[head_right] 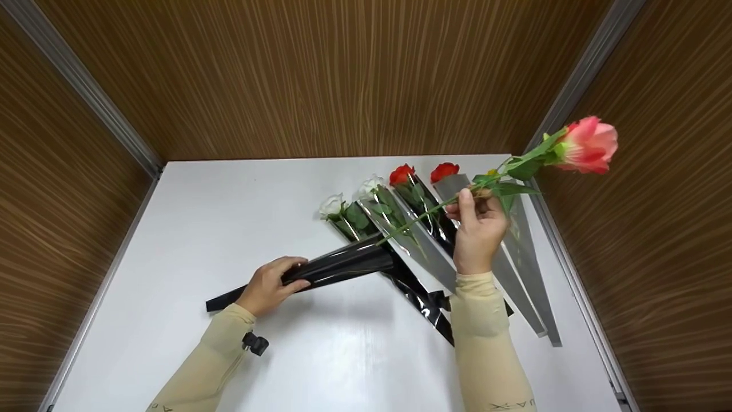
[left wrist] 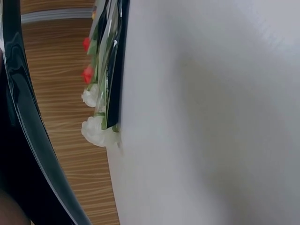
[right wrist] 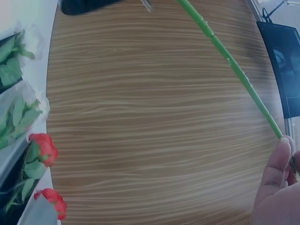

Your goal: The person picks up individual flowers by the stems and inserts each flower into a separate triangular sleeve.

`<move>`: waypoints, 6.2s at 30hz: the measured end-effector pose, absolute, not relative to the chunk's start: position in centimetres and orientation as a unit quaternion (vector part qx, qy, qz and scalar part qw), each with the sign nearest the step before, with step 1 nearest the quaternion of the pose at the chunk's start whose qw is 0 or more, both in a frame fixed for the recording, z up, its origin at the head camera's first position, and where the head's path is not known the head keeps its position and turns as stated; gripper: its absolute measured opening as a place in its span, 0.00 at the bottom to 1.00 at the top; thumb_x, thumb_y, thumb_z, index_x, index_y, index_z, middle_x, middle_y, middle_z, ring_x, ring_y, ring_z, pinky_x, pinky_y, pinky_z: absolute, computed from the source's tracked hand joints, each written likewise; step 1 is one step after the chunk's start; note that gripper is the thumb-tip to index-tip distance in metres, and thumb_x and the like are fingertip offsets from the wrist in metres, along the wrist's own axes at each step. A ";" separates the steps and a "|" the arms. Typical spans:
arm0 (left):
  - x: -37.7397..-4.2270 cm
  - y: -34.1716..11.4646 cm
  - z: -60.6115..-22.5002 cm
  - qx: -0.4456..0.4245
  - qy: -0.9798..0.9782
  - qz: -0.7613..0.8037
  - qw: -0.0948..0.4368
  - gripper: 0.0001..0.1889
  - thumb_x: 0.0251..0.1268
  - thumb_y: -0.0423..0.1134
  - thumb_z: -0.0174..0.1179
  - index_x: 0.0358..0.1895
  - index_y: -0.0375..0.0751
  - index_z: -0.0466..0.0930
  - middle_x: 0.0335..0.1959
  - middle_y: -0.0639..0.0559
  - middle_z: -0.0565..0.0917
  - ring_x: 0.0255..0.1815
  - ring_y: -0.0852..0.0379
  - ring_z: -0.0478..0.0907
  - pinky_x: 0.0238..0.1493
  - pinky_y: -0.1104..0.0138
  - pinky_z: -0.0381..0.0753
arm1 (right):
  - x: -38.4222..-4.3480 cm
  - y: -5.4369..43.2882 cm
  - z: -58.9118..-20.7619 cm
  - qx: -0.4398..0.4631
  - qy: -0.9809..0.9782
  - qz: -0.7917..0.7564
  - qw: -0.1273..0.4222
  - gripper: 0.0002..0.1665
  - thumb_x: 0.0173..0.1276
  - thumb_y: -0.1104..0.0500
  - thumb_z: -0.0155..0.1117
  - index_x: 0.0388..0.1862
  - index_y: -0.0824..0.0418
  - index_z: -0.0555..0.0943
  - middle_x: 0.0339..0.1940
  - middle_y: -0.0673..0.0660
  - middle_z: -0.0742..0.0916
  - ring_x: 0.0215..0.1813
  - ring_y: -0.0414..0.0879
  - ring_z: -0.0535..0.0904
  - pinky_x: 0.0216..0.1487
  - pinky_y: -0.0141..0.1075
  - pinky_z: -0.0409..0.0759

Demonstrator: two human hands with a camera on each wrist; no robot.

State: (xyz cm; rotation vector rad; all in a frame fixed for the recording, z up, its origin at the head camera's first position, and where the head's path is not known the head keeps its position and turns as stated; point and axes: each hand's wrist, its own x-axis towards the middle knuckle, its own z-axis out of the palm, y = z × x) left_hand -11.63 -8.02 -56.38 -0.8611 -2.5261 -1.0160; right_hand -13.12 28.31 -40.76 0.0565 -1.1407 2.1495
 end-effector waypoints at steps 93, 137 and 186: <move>-10.0 -2.0 -56.6 -0.246 -0.811 -0.515 0.131 0.21 0.61 0.53 0.65 0.53 0.45 0.78 0.41 0.54 0.83 0.41 0.61 0.78 0.43 0.64 0.77 | -11.0 22.2 -42.3 0.067 -0.573 0.774 0.262 0.16 0.77 0.60 0.47 0.42 0.72 0.77 0.30 0.58 0.82 0.27 0.44 0.78 0.31 0.33 0.79; -6.9 1.6 -52.4 -0.221 -0.704 -0.653 0.167 0.17 0.58 0.27 0.65 0.48 0.30 0.71 0.39 0.42 0.81 0.36 0.58 0.78 0.39 0.63 0.79 | -7.3 18.3 -41.9 0.170 -0.494 0.848 0.086 0.36 0.62 0.78 0.59 0.67 0.66 0.59 0.59 0.64 0.73 0.60 0.52 0.72 0.61 0.41 0.72; -9.6 1.1 -43.8 -0.268 -0.615 -0.740 0.051 0.29 0.55 0.24 0.66 0.60 0.24 0.66 0.51 0.37 0.75 0.49 0.43 0.73 0.50 0.47 0.75 | -9.5 19.3 -38.1 0.292 -0.830 0.467 0.086 0.26 0.54 0.75 0.70 0.54 0.72 0.76 0.49 0.63 0.85 0.51 0.49 0.80 0.55 0.44 0.76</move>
